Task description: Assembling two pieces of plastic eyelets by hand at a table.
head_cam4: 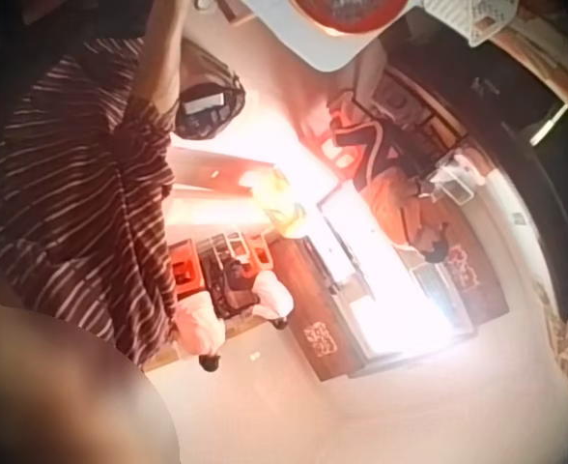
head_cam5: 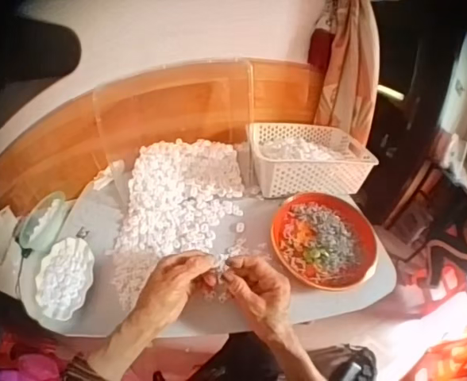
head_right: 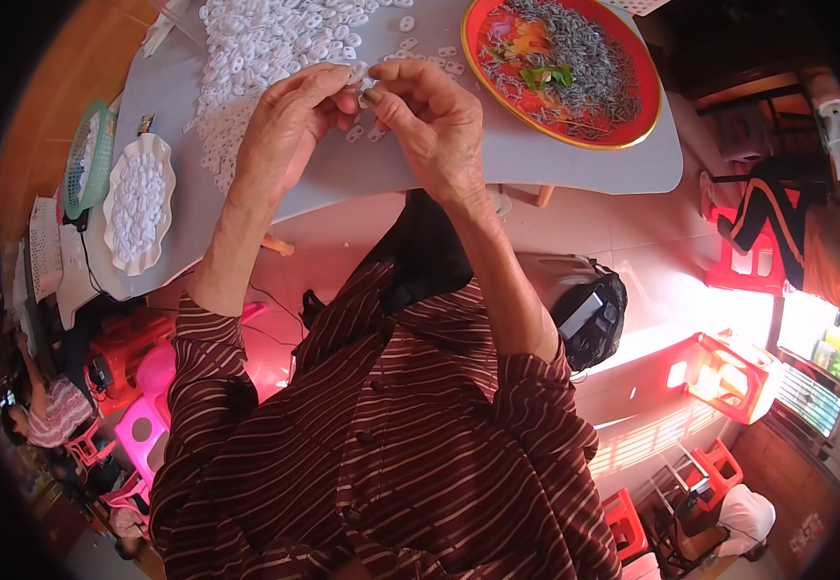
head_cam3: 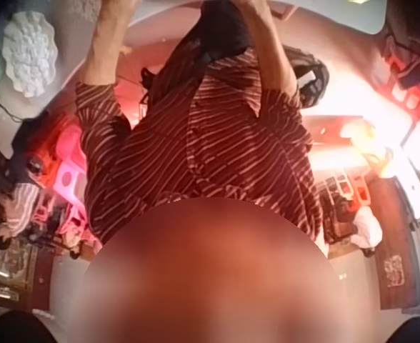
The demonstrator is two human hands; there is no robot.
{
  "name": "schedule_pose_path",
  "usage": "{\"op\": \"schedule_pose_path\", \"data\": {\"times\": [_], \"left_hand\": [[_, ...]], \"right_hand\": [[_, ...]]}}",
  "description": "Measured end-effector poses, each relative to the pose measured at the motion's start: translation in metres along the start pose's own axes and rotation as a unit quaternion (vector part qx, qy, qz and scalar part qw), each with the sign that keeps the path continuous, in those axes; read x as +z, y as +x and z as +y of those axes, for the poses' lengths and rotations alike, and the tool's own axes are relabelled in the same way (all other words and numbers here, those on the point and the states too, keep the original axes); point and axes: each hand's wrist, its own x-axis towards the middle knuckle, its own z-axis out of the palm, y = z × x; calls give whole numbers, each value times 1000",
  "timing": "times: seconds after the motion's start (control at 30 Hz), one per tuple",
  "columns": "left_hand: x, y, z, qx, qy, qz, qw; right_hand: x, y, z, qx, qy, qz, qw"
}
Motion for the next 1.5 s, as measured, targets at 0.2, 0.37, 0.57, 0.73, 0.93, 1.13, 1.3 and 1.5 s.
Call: {"op": "schedule_pose_path", "data": {"times": [0.2, 0.37, 0.57, 0.73, 0.93, 1.13, 1.3, 1.5], "left_hand": [[2, -2, 0, 11, 73, -4, 997], [2, 0, -2, 53, 152, 9, 987], [0, 2, 8, 77, 315, -38, 945], [-3, 3, 4, 99, 348, -62, 930], [7, -2, -1, 136, 360, -43, 922], [8, -1, -10, 160, 294, 34, 942], [5, 2, -17, 194, 331, 17, 924], [7, 0, -14, 179, 336, 7, 925]], "right_hand": [[-1, 0, 0, -1, 1, -5, 1000], [-1, -1, 0, 2, -3, -4, 1000], [0, -2, 1, 1, -5, -3, 1000], [1, -2, 3, -8, -21, -9, 1000], [1, -1, 1, -10, 8, -9, 1000], [4, -2, 3, -1, 22, -43, 999], [2, -3, 7, -32, -35, -52, 998], [2, -3, 11, -31, -61, -40, 997]]}}
